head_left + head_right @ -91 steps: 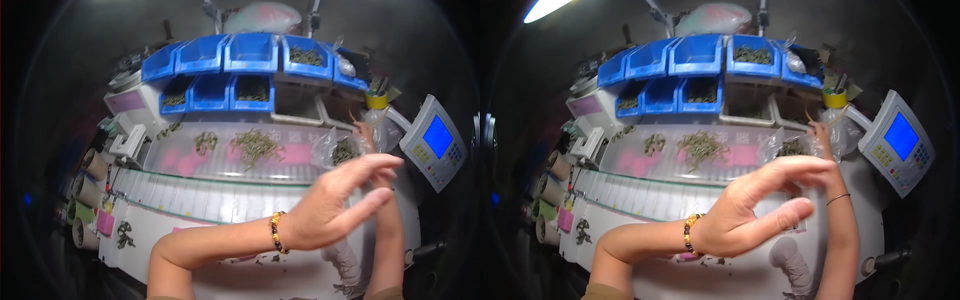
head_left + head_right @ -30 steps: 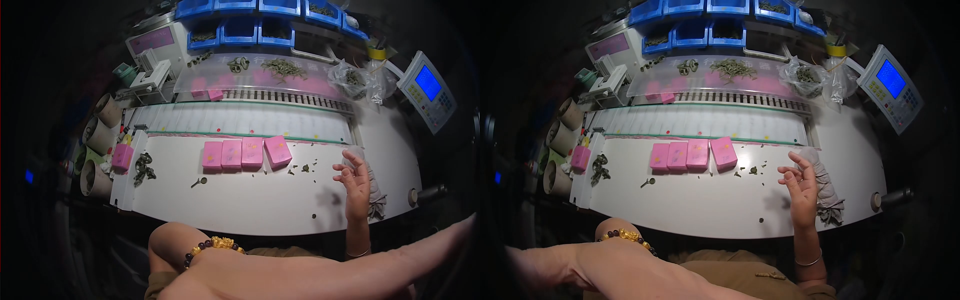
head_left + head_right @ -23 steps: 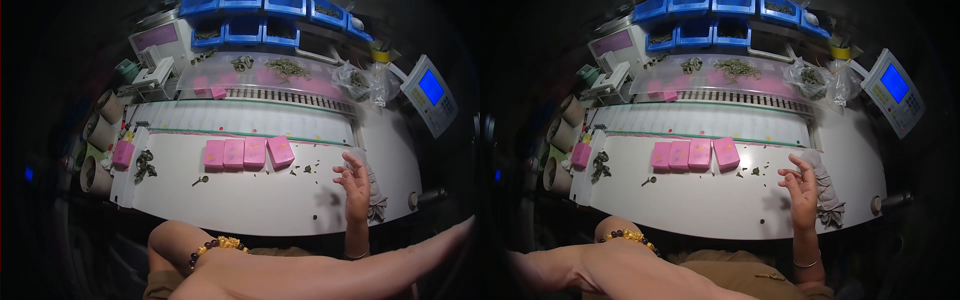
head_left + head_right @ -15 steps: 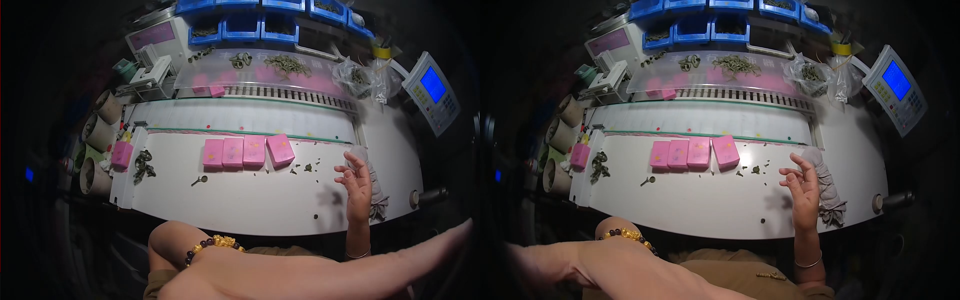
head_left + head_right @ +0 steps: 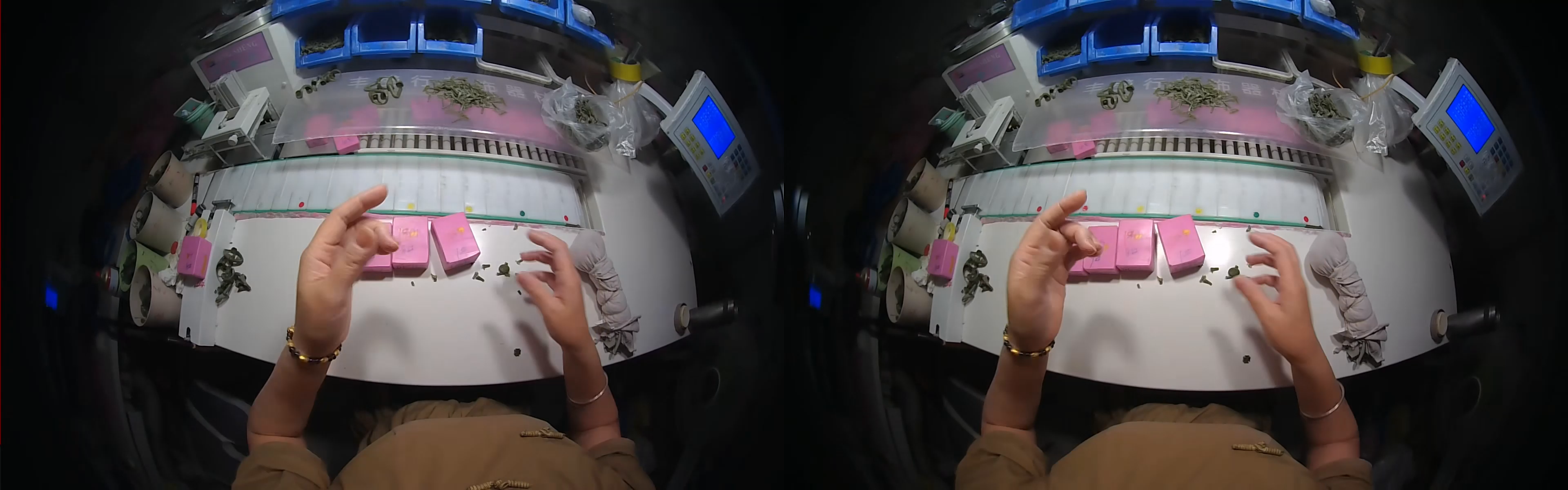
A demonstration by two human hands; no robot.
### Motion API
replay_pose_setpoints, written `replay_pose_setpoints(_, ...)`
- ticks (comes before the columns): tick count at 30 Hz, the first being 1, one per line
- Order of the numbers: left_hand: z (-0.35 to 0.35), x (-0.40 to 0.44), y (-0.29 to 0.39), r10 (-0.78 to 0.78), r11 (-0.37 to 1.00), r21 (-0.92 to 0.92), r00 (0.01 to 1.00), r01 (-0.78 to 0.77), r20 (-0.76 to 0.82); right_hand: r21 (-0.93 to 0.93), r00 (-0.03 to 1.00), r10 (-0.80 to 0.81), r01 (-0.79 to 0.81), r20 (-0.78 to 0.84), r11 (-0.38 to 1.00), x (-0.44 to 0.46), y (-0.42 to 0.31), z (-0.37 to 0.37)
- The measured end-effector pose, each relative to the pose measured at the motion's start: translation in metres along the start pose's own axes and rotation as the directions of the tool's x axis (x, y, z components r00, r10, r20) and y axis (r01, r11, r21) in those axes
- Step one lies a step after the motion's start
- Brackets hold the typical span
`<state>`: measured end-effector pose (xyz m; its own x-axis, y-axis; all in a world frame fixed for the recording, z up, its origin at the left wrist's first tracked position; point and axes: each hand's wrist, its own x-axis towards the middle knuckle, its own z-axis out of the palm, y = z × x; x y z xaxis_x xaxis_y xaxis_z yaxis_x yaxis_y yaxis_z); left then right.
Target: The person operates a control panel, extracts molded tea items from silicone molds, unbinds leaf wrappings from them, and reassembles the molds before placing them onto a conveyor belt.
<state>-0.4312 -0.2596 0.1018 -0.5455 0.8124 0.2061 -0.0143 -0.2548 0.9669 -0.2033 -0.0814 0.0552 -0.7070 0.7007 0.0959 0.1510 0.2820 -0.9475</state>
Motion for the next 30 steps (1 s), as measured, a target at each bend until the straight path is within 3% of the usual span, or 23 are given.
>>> replay_pose_setpoints(1, -0.003, -0.002, -0.012, 0.003, 0.994, 0.110, 0.999, 0.001, -0.042, -0.001, 1.000, 0.003, -0.003, -0.005, 1.000, 0.007, -0.002, 0.004)
replay_pose_setpoints(3, -0.008, -0.007, -0.030, -0.046, 0.987, 0.151, 0.997, 0.055, -0.065, -0.414, 0.950, -0.236, 0.303, 0.205, 0.858, 0.027, -0.003, 0.016)
replay_pose_setpoints(4, -0.009, -0.009, -0.036, -0.091, 0.975, 0.193, 0.991, 0.108, -0.097, -0.414, 0.950, -0.238, 0.303, 0.202, 0.858, 0.037, 0.001, 0.021)
replay_pose_setpoints(5, -0.010, -0.012, -0.040, -0.091, 0.975, 0.194, 0.991, 0.108, -0.096, -0.408, 0.909, -0.309, 0.403, 0.278, 0.819, 0.049, 0.009, 0.028)
replay_pose_setpoints(7, -0.011, -0.018, -0.044, 0.088, 0.779, 0.625, 0.996, -0.060, -0.014, -0.391, 0.856, -0.377, 0.501, 0.354, 0.772, 0.067, 0.018, 0.037)
replay_pose_setpoints(9, -0.009, -0.023, -0.045, 0.126, 0.714, 0.695, 0.992, -0.091, 0.000, -0.340, 0.850, -0.309, 0.467, 0.427, 0.816, 0.080, 0.021, 0.043)
replay_pose_setpoints(11, -0.008, -0.025, -0.049, 0.278, 0.543, 0.781, 0.944, -0.309, 0.180, -0.353, 0.853, -0.259, 0.439, 0.453, 0.826, 0.088, 0.018, 0.044)
replay_pose_setpoints(13, -0.005, -0.030, -0.055, 0.277, 0.569, 0.763, 0.945, -0.308, 0.175, -0.370, 0.854, -0.208, 0.410, 0.477, 0.834, 0.087, 0.014, 0.045)
replay_pose_setpoints(15, -0.001, -0.032, -0.058, 0.206, 0.662, 0.708, 0.968, -0.247, 0.145, -0.454, 0.849, -0.411, 0.526, 0.333, 0.719, 0.075, 0.011, 0.046)
replay_pose_setpoints(16, 0.003, -0.032, -0.058, 0.206, 0.663, 0.707, 0.968, -0.245, 0.143, -0.455, 0.848, -0.410, 0.527, 0.335, 0.718, 0.066, 0.006, 0.043)
replay_pose_setpoints(18, 0.014, -0.030, -0.058, 0.094, 0.825, 0.552, 0.992, -0.123, 0.080, -0.534, 0.776, -0.580, 0.609, 0.248, 0.587, 0.045, -0.009, 0.036)
replay_pose_setpoints(19, 0.020, -0.028, -0.058, 0.091, 0.826, 0.550, 0.993, -0.119, 0.077, -0.534, 0.777, -0.577, 0.609, 0.251, 0.587, 0.035, -0.008, 0.034)
replay_pose_setpoints(21, 0.032, -0.025, -0.058, -0.071, 0.960, 0.278, 0.990, 0.033, 0.125, -0.518, 0.656, -0.709, 0.714, 0.259, 0.471, 0.014, -0.005, 0.031)
replay_pose_setpoints(22, 0.034, -0.025, -0.060, -0.141, 0.963, 0.252, 0.974, 0.094, 0.175, -0.520, 0.637, -0.717, 0.730, 0.282, 0.444, 0.003, -0.005, 0.031)
replay_pose_setpoints(23, 0.034, -0.023, -0.065, -0.125, 0.967, 0.250, 0.952, 0.053, 0.279, -0.522, 0.618, -0.725, 0.745, 0.305, 0.416, -0.008, -0.004, 0.031)
replay_pose_setpoints(25, 0.037, -0.028, -0.069, -0.068, 0.929, 0.365, 0.943, -0.059, 0.326, -0.564, 0.610, -0.740, 0.730, 0.284, 0.386, -0.023, 0.007, 0.032)
replay_pose_setpoints(26, 0.036, -0.030, -0.073, -0.071, 0.930, 0.364, 0.942, -0.056, 0.328, -0.530, 0.667, -0.690, 0.707, 0.282, 0.468, -0.028, 0.008, 0.028)
replay_pose_setpoints(28, 0.034, -0.034, -0.080, 0.118, 0.760, 0.553, 0.909, -0.341, 0.399, -0.477, 0.753, -0.608, 0.643, 0.251, 0.599, -0.038, 0.004, 0.026)
replay_pose_setpoints(30, 0.035, -0.038, -0.082, 0.107, 0.754, 0.561, 0.906, -0.342, 0.409, -0.479, 0.766, -0.590, 0.630, 0.254, 0.611, -0.043, 0.011, 0.026)
